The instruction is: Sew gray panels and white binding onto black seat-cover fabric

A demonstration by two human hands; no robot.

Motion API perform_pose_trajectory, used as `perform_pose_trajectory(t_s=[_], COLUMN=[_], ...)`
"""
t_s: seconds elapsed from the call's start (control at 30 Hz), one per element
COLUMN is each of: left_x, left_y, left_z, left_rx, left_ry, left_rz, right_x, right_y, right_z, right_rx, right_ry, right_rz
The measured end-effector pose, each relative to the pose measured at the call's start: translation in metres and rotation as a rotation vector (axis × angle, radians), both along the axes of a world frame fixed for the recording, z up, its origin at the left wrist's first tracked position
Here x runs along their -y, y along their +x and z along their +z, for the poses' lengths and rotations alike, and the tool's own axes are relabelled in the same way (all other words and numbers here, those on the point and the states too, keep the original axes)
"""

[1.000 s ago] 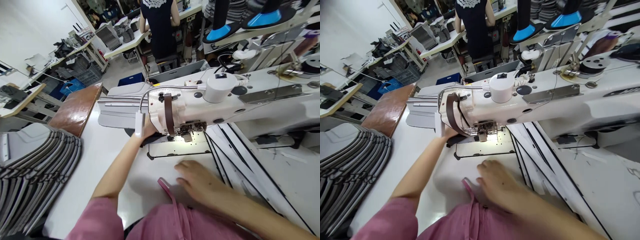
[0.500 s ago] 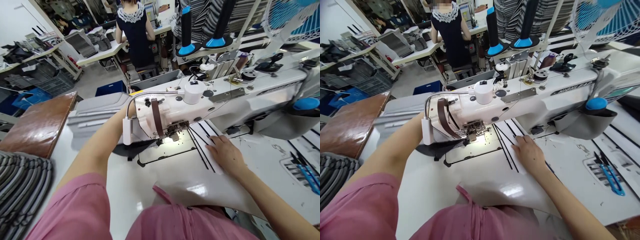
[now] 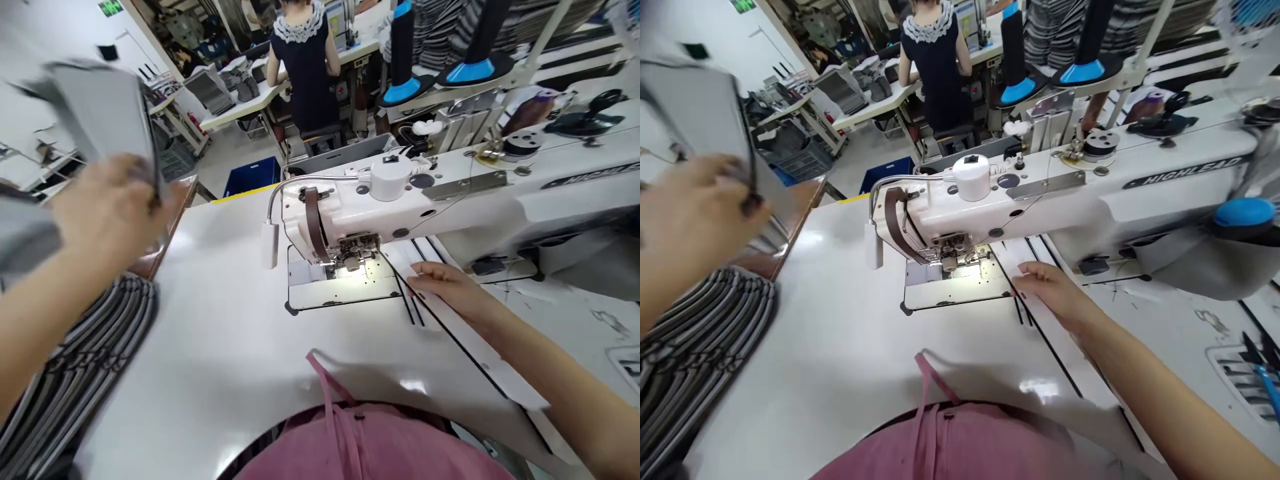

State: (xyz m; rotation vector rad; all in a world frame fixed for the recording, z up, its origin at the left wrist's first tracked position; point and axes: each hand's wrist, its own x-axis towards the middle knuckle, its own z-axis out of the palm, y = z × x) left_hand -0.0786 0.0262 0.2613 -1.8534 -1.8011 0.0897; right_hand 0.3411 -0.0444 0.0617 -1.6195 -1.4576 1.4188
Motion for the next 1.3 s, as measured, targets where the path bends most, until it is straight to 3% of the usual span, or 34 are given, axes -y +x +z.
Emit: perform_pose_trajectory(t_s=[0.07, 0.13, 0.23, 0.3, 0.37, 0.43, 0.57, 0.67, 0.77, 0.87, 0.97, 1.07, 1.2, 1.3], left_x=[0.019, 0.035, 0.062, 0.081, 0.095, 0.098, 0.073, 0.052, 0.045, 0.048, 0.047, 0.044, 0.043, 0.044], left_y=[0.022, 0.041, 0.061, 0.073, 0.087, 0.098, 0.104, 0.099, 0.095, 0.094, 0.093, 0.093, 0.094, 0.094], left_z=[-0.033, -0.080, -0.143, -0.166, -0.172, -0.168, -0.165, -0.185, -0.215, -0.238, -0.248, -0.251, -0.251, -0.251], left_rx=[-0.054, -0.070, 0.043, 0.167, 0.267, 0.325, 0.510, 0.736, 0.794, 0.797, 0.834, 0.867, 0.916, 0.907], left_ry=[-0.085, -0.298, -0.748, -0.801, -0.806, -0.825, -0.657, -0.511, -0.447, -0.351, -0.289, -0.268, -0.256, -0.267], left_rz=[0.055, -0.031, -0.197, -0.248, -0.317, -0.338, -0.308, -0.491, -0.643, -0.686, -0.688, -0.691, -0.664, -0.652], right_x=[0.019, 0.043, 0.076, 0.089, 0.092, 0.089, 0.080, 0.080, 0.082, 0.083, 0.080, 0.074, 0.068, 0.071], right_y=[-0.014, -0.032, -0.058, -0.074, -0.090, -0.106, -0.135, -0.148, -0.157, -0.163, -0.164, -0.156, -0.150, -0.165], right_z=[0.013, 0.026, 0.041, 0.047, 0.048, 0.043, 0.020, 0.002, -0.012, -0.020, -0.022, -0.022, -0.032, -0.049], right_rx=[-0.330, -0.544, -0.768, -0.874, -0.937, -0.955, -0.916, -0.881, -0.878, -0.877, -0.834, -0.689, -0.132, 0.303], right_ry=[-0.289, -0.523, -0.747, -0.814, -0.825, -0.786, -0.689, -0.690, -0.701, -0.716, -0.704, -0.465, 0.382, 0.777], right_rz=[-0.058, -0.076, 0.071, 0.184, 0.283, 0.358, 0.356, 0.332, 0.320, 0.320, 0.314, 0.395, 0.654, 0.661])
